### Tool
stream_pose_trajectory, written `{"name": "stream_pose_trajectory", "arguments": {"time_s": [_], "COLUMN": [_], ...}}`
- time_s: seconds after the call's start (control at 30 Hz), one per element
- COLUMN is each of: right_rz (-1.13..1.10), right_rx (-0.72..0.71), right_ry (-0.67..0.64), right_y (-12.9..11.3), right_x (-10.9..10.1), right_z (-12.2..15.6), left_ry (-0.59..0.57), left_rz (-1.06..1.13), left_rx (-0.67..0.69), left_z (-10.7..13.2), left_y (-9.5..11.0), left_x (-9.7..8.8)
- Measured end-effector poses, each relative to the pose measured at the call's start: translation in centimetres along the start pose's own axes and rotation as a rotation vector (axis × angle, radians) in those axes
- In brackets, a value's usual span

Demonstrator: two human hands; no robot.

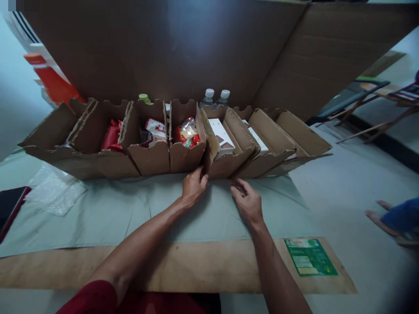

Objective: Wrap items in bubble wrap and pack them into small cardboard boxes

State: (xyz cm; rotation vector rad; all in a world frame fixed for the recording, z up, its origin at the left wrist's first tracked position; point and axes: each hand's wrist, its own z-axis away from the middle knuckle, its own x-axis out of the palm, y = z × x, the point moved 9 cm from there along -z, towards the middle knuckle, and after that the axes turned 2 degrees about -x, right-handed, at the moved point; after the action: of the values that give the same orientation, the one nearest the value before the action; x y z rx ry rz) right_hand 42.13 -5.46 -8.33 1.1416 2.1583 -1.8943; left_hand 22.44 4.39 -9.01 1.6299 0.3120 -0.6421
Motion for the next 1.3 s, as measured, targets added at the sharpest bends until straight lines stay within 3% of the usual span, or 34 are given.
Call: {"name": "stream_pose_trajectory", "arguments": {"time_s": [0.07,0.17,0.3,0.4,0.5,0.63,0.7,0.77,0.83,0.93,1.0,1.07,1.17,1.3], "right_rz": [0.005,-0.001,0.122,0.4,0.553,0.383,0.305,0.282,0.29,0.36,0.41,0.423,0.39,0.224], "right_rx": [-0.035,-0.162,-0.323,-0.318,-0.324,-0.488,-0.505,-0.47,-0.422,-0.343,-0.317,-0.323,-0.373,-0.56], "right_ry": [-0.016,-0.058,-0.172,-0.277,-0.269,-0.146,-0.103,-0.095,-0.131,-0.235,-0.278,-0.29,-0.32,-0.47], "right_y": [-2.1,-7.4,-15.2,-18.1,-19.3,-20.2,-20.1,-20.0,-20.1,-20.5,-20.6,-20.6,-19.9,-18.7], "right_x": [0.1,1.3,6.1,10.1,10.6,6.3,4.0,3.3,4.6,8.6,10.6,11.2,9.3,2.7], "right_z": [0.6,0.7,-1.8,-4.2,-4.1,1.0,3.2,3.6,2.1,-2.0,-4.0,-4.2,-0.9,7.4], "left_ry": [0.007,0.001,-0.036,-0.061,-0.051,0.019,0.046,0.054,0.049,0.02,-0.001,0.004,0.065,0.185], "left_rz": [0.026,0.076,0.118,0.16,0.201,0.2,0.197,0.208,0.224,0.238,0.234,0.223,0.211,0.216], "left_rx": [0.009,0.047,0.113,0.17,0.182,0.125,0.093,0.092,0.125,0.165,0.165,0.155,0.136,0.058], "left_z": [0.2,2.0,6.6,10.1,12.4,14.0,14.4,14.6,14.8,15.5,16.0,16.5,17.0,17.0], "left_y": [-0.2,-0.5,-1.0,-1.7,-2.8,-4.5,-4.9,-4.7,-3.8,-2.6,-2.5,-3.1,-4.6,-6.9], "left_x": [-0.5,-1.6,-3.4,-5.2,-7.8,-11.0,-11.8,-11.8,-11.5,-10.9,-10.8,-11.2,-12.6,-14.7]}}
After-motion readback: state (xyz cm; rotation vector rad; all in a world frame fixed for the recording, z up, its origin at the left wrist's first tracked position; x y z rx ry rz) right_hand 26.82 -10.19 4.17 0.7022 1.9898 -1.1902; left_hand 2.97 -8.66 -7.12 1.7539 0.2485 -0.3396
